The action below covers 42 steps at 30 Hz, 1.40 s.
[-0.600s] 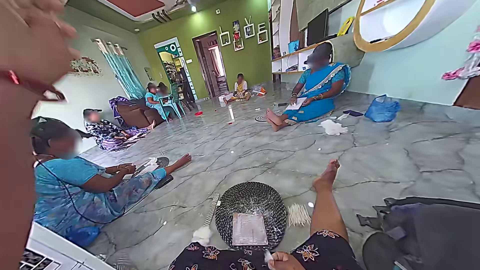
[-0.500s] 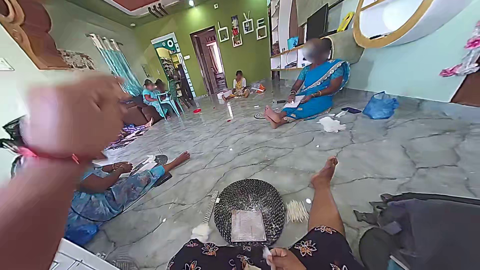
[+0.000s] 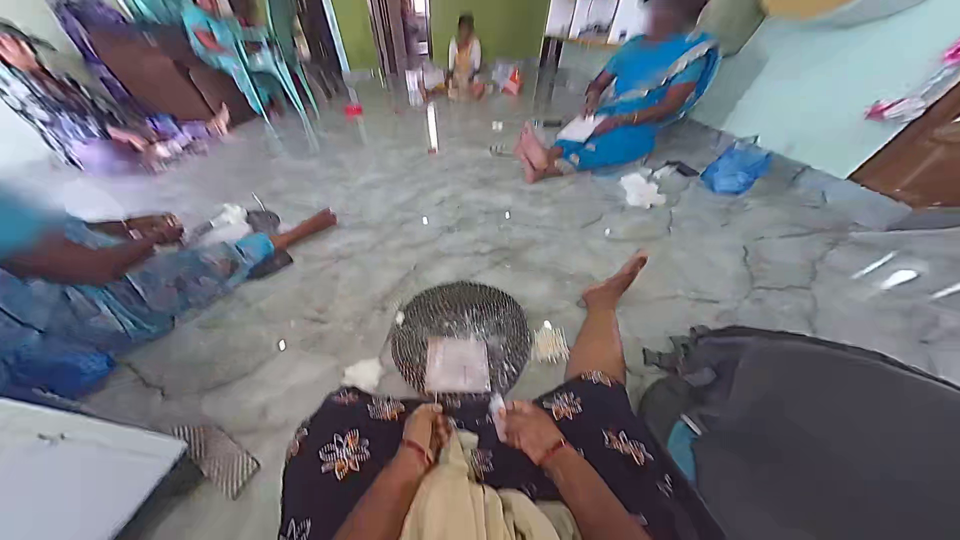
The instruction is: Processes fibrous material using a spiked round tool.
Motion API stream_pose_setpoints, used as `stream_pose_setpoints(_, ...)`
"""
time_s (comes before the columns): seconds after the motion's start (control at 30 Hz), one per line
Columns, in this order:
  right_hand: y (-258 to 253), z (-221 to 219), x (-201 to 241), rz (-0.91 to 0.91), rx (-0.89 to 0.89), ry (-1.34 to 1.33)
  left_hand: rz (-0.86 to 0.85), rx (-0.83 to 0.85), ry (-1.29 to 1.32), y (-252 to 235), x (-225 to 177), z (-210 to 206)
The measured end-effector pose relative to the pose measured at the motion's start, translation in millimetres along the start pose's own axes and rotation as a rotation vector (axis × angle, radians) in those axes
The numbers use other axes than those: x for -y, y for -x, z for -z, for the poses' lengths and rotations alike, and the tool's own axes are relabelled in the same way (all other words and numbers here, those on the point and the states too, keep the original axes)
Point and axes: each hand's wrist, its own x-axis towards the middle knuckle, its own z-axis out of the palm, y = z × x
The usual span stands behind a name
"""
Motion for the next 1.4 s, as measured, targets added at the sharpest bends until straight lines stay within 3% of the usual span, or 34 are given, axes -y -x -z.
stream_pose_setpoints(0.13, -12.1, -19.5, 16.3, 0.027, 0.01, -0.077, -0.001, 0.108, -0.09, -3.3, 8.8, 5.3)
stream_pose_setpoints(0.27, -38.2, -32.8, 9.6, 0.048, -0.039, -0.217, -0.044, 0.08, -0.069, -11.5, 16.6, 7.8)
stream_pose_setpoints(0.37, -40.0, -32.9, -3.0, 0.008, -0.006, -0.247, -0.044, 0.178, -0.01, -12.8, 16.9, 8.5)
stream_pose_setpoints(0.5, -36.1, -32.0, -5.2, -0.018, -0.01, -0.212, 0.005, 0.198, 0.078, -24.8, 17.1, -1.1)
stream_pose_setpoints(0.7, -28.5, -33.5, -11.9, 0.107, 0.011, 0.014, -0.003, 0.284, -0.011, -20.1, 17.8, 0.0)
stream_pose_setpoints(1.03, -33.5, -36.3, -18.7, 0.072, 0.002, 0.038, -0.114, 0.23, -0.26, -16.5, 15.2, -0.8)
stream_pose_setpoints(1.13, -28.4, -28.4, -25.7, 0.13, -0.003, 0.214, -0.146, 0.272, -0.461, -9.2, 17.8, 0.9)
stream_pose_setpoints(1.27, -29.0, -37.3, -16.2, 0.18, -0.034, 0.341, -0.227, 0.305, -0.315, -8.0, 9.6, -1.4)
stream_pose_setpoints(1.4, -26.2, -39.1, -17.8, 0.213, -0.03, 0.275, -0.058, 0.264, -0.221, 3.9, 3.9, -1.5)
